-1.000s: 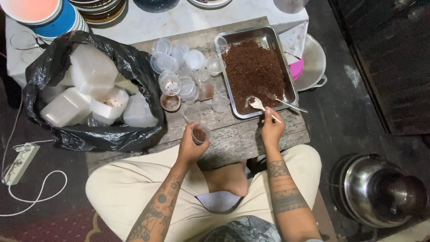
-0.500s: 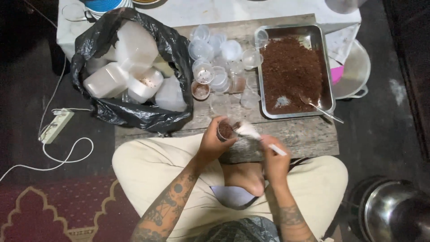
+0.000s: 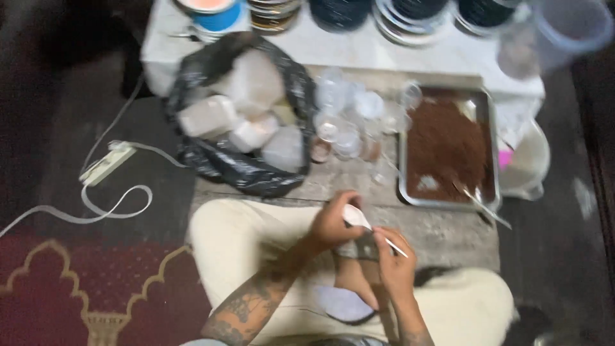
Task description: Filling small plastic cups with a brown granular material using a spoon while sitting on the floor.
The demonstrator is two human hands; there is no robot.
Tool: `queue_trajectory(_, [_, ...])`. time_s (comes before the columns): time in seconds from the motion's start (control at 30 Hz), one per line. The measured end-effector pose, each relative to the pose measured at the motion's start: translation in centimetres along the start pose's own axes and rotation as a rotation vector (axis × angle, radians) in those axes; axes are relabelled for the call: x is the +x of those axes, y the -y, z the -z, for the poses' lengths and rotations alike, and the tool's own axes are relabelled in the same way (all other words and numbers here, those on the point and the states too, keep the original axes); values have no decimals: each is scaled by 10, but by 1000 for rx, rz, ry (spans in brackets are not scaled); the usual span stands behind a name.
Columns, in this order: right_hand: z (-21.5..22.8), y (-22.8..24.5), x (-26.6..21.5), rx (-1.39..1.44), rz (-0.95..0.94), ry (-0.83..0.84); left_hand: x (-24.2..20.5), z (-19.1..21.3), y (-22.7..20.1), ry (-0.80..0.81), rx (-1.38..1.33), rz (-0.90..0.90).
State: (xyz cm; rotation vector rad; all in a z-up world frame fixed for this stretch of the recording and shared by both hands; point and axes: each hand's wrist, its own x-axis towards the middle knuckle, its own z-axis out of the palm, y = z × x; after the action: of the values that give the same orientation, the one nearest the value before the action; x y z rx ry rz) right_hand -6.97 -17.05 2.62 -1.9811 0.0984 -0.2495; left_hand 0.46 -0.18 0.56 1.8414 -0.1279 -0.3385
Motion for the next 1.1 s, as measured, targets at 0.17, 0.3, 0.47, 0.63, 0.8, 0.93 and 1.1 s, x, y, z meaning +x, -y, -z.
queue_trajectory(0.17, [6, -26, -2, 9, -273, 21, -14, 23, -42, 12, 100, -4])
queue_trajectory(0.3, [-12, -23, 7, 42, -155, -142, -15, 35, -54, 26, 177, 8])
queue_trajectory(0.47, [-11, -30, 26, -47, -158, -15, -6, 33, -38, 58, -55, 3])
queue_trajectory(0.63, [-14, -3, 28, 0, -192, 23, 2, 27, -24, -100, -62, -114])
queue_trajectory(0.8, [-24, 37, 34, 38, -319, 51, 1, 40, -32, -38, -36, 10])
queue_trajectory(0.93, [-20, 57, 27, 44, -370, 44, -4, 37, -41, -28, 2, 29])
queue_trajectory(1.1, [-15, 33, 28, 58, -295, 37, -16, 64, -83, 115, 184, 182])
